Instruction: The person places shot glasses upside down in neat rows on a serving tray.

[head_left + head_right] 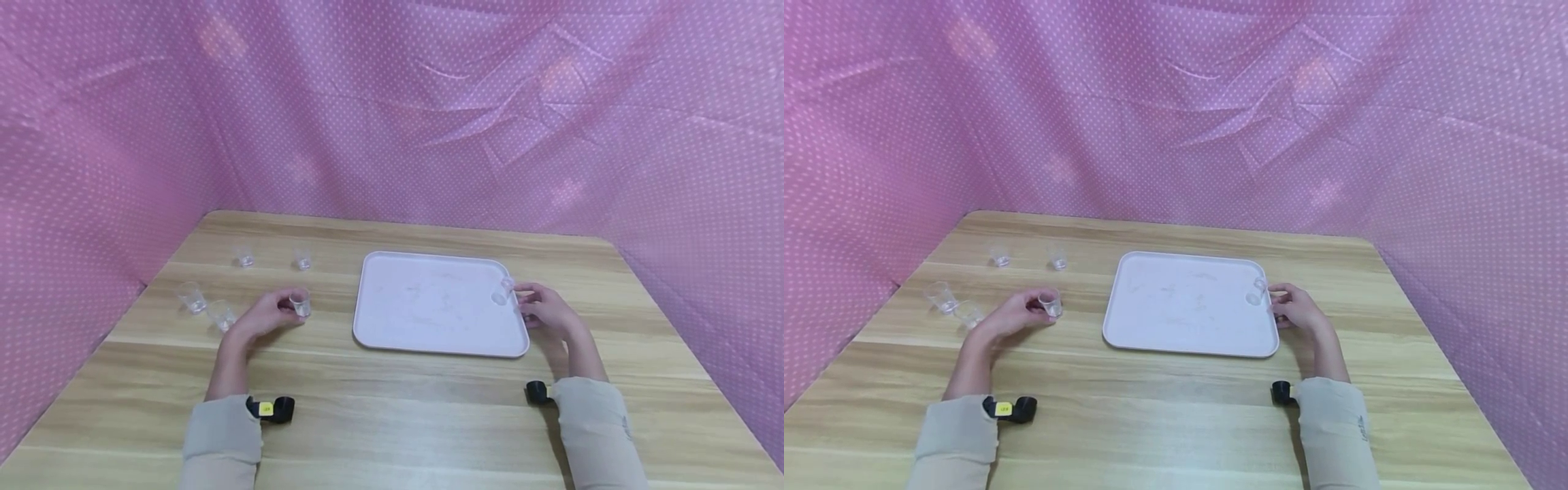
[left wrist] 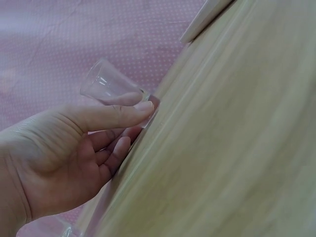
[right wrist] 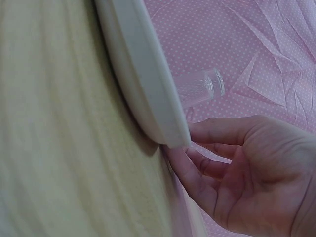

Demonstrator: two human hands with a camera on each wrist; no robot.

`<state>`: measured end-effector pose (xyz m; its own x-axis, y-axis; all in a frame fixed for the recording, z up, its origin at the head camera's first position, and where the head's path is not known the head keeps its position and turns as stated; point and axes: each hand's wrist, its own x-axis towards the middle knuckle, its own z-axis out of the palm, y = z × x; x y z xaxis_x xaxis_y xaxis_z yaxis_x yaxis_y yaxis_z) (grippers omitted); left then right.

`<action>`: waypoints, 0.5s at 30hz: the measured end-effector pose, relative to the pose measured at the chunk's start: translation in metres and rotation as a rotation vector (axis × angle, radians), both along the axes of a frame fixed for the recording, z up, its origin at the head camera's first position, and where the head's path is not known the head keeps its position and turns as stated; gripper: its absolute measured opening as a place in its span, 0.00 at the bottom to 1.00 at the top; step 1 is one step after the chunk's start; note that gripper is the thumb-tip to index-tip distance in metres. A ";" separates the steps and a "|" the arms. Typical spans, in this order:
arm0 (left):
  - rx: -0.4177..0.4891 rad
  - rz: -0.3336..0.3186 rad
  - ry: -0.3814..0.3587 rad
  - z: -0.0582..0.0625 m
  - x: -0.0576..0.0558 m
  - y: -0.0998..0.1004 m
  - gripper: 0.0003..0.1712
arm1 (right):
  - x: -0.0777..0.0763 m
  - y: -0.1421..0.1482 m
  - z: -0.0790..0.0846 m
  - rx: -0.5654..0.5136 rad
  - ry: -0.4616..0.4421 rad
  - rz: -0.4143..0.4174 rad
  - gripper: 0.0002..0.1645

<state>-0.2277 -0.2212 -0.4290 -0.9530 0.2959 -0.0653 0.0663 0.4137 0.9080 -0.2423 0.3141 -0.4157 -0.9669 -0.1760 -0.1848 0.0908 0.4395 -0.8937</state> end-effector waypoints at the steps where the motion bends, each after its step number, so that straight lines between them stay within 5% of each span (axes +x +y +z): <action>1: -0.007 0.005 0.003 -0.001 0.000 0.000 0.30 | 0.001 -0.001 0.000 -0.001 0.001 0.001 0.29; 15: -0.071 -0.007 0.066 -0.002 -0.001 0.002 0.27 | 0.001 -0.001 0.001 0.028 0.007 -0.012 0.29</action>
<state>-0.2290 -0.2192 -0.4305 -0.9538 0.2996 -0.0236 0.1281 0.4765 0.8698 -0.2414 0.3127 -0.4144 -0.9702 -0.1590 -0.1830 0.0904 0.4631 -0.8817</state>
